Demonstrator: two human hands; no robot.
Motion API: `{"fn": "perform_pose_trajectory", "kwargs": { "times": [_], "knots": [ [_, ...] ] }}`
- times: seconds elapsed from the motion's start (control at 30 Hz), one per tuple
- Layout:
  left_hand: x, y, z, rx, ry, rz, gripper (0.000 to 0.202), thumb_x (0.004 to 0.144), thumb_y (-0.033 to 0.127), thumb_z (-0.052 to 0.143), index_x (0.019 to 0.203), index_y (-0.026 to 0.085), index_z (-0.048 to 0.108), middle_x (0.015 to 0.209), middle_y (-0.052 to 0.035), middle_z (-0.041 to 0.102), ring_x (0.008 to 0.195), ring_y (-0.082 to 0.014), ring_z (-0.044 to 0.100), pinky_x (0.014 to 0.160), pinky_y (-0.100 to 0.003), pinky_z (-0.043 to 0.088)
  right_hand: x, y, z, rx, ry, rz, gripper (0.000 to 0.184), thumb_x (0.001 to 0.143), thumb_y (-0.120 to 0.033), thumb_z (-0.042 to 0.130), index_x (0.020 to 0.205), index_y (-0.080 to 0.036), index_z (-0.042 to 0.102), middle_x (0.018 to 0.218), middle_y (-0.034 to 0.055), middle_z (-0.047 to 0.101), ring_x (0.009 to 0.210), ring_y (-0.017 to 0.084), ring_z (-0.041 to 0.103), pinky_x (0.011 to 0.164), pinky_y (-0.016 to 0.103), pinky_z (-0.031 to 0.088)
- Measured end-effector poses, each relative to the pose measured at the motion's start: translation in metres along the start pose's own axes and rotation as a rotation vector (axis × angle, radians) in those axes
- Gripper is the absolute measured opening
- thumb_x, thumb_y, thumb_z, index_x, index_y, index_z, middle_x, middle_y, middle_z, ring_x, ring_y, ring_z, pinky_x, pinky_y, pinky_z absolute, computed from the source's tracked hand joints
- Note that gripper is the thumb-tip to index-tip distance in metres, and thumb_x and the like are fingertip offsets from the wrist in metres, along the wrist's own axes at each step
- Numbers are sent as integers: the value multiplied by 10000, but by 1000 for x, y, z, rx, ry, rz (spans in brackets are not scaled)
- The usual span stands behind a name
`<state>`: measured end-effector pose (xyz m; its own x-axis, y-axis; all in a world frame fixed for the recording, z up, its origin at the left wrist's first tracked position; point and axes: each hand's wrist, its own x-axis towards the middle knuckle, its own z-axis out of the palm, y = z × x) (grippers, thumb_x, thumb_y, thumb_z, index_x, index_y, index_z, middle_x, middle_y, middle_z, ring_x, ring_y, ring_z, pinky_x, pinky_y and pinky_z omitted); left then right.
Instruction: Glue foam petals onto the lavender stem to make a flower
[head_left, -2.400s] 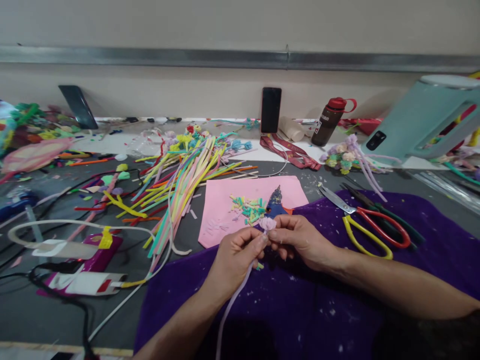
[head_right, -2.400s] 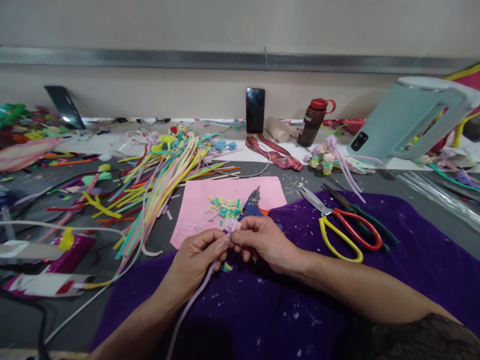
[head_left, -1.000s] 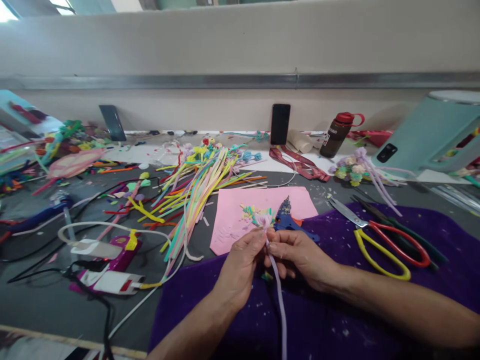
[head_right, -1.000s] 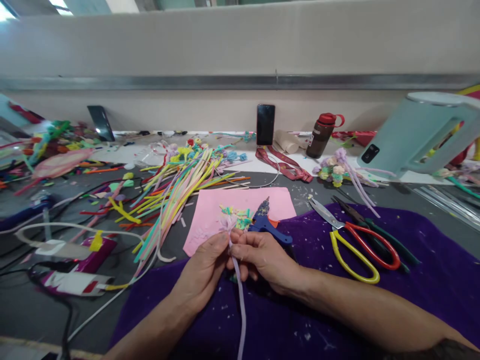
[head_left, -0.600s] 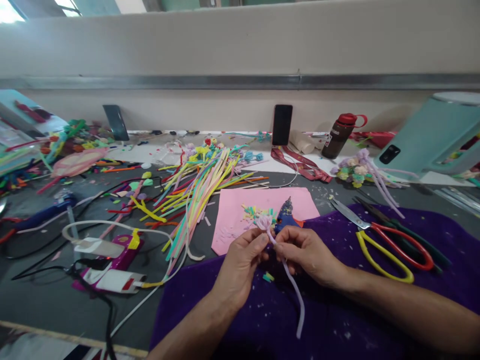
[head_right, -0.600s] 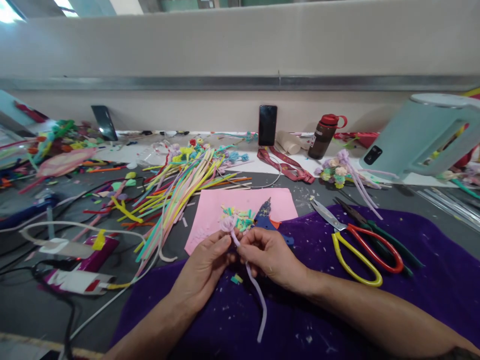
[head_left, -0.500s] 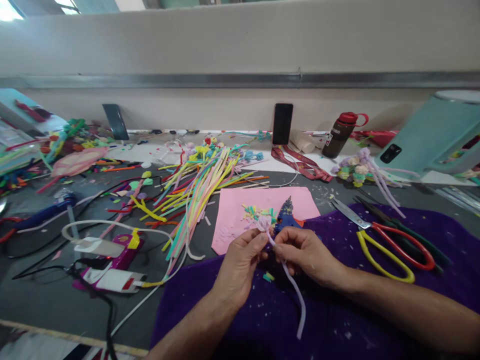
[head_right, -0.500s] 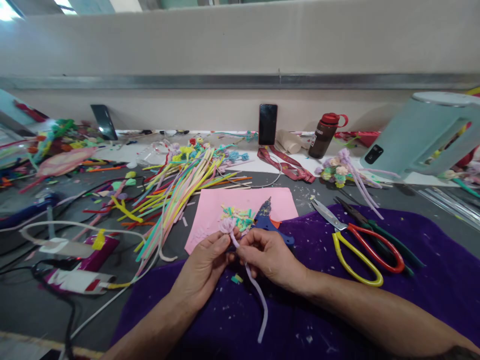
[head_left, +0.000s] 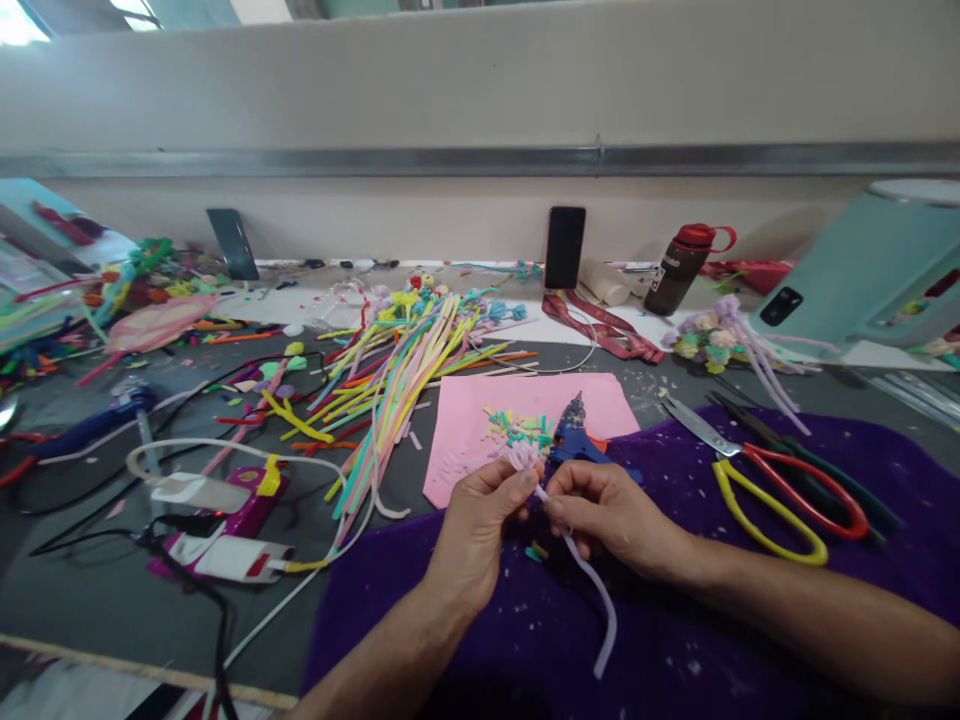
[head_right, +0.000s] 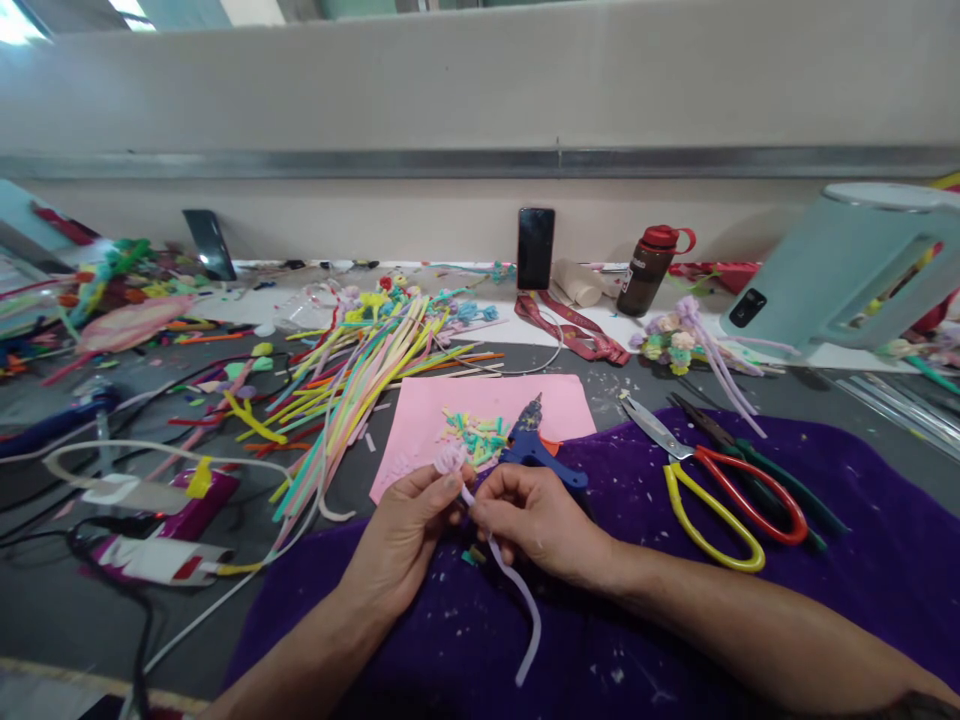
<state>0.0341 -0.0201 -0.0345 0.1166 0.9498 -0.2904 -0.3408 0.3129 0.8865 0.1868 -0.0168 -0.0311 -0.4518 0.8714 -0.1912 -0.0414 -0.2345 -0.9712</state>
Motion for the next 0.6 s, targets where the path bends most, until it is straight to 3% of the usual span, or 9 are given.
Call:
{"fn": "perform_pose_trajectory", "kwargs": {
  "times": [0.6],
  "knots": [
    [-1,3,2,-19,23,-25,153,632,275,732,706,146,695,658,-5,608,537,-64,430,522,-187,334,0,4,-2,23,-37,24,271,766,-401,619,730,-146,535,583,-38,558,384,37,459,376,151,329]
  ]
}}
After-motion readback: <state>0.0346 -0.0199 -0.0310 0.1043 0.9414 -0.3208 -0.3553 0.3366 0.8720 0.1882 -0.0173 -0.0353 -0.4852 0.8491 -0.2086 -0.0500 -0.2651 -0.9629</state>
